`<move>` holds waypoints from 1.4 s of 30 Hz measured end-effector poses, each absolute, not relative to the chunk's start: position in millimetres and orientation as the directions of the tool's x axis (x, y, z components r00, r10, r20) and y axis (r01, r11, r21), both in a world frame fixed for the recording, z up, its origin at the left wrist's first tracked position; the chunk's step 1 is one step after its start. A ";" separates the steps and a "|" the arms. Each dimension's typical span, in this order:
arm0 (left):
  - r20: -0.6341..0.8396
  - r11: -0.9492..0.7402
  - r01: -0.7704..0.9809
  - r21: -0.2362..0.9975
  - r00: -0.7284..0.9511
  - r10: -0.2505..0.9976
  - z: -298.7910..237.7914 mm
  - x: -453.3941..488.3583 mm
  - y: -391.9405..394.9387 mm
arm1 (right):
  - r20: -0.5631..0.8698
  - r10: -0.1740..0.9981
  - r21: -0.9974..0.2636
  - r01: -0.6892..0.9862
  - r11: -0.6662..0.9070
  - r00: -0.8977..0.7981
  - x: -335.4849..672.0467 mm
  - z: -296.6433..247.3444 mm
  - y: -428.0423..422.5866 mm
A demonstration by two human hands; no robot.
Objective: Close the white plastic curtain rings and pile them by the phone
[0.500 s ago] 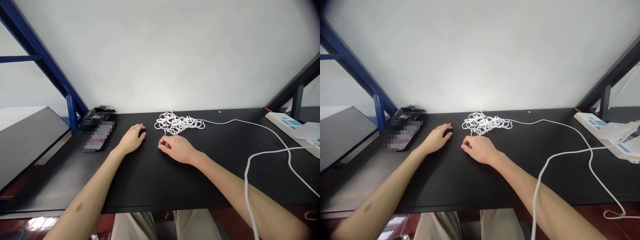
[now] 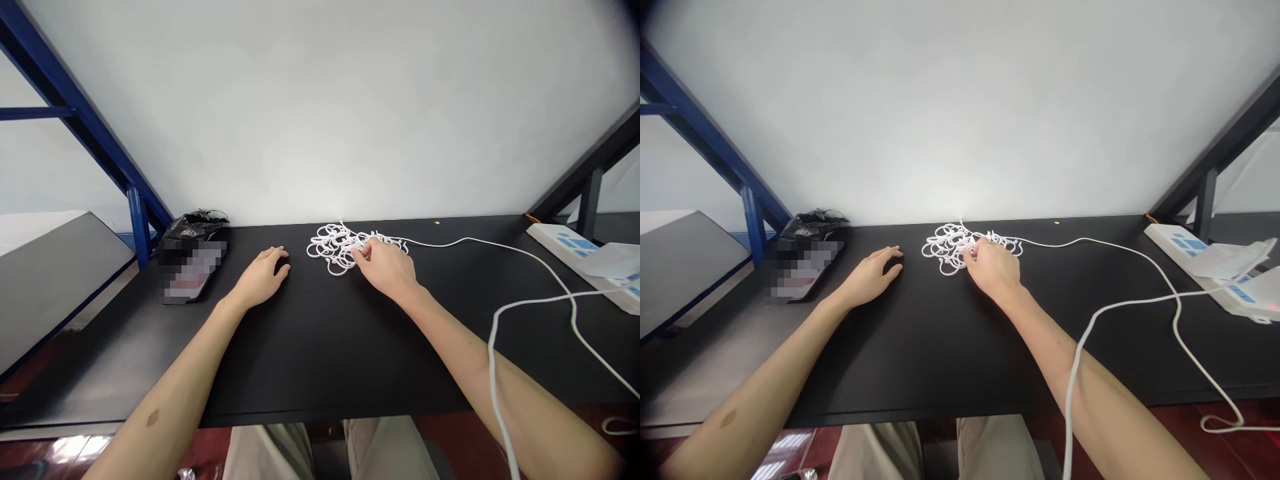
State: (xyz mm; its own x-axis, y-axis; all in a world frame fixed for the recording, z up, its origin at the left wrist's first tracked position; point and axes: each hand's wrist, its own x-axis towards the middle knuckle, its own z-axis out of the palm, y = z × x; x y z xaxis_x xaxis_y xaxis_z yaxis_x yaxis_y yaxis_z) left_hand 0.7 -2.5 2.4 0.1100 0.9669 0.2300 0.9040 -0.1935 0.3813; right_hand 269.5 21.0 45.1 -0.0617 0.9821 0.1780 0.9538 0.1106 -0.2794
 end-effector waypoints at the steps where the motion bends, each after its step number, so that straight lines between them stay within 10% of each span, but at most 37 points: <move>1: 0.229 -0.193 0.904 0.382 0.110 0.967 2.5 0.8 -2.7 | 0.153 0.986 -0.268 0.957 0.109 -0.069 269.6 43.8 21.1; 11: 0.240 -0.197 0.895 0.401 0.105 0.965 8.6 3.2 -5.3 | 0.238 0.970 -0.336 0.933 0.127 -0.046 267.1 45.1 18.5; 24: 0.382 -0.366 0.648 0.669 0.123 0.916 35.8 64.0 -44.7 | 0.348 0.846 -0.353 0.780 0.517 -0.404 238.5 39.6 -11.2; 34: 0.279 -0.250 0.543 0.801 0.031 0.960 36.9 53.0 -36.9 | 0.320 0.840 -0.706 0.480 0.520 -0.438 238.5 38.1 -14.7; 42: 0.267 -0.260 0.579 0.773 0.075 0.961 34.7 50.6 -34.9 | 0.348 0.816 -0.744 0.394 0.540 -0.462 237.7 34.0 -12.9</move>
State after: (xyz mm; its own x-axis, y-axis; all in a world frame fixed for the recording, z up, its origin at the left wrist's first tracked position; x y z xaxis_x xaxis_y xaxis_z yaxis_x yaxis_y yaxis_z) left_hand 50.6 -34.9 34.7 0.0747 0.9607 0.2672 0.5791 -0.2599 0.7727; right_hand 237.7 -12.9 34.0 -0.4616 0.8162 0.3476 0.3942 0.5398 -0.7438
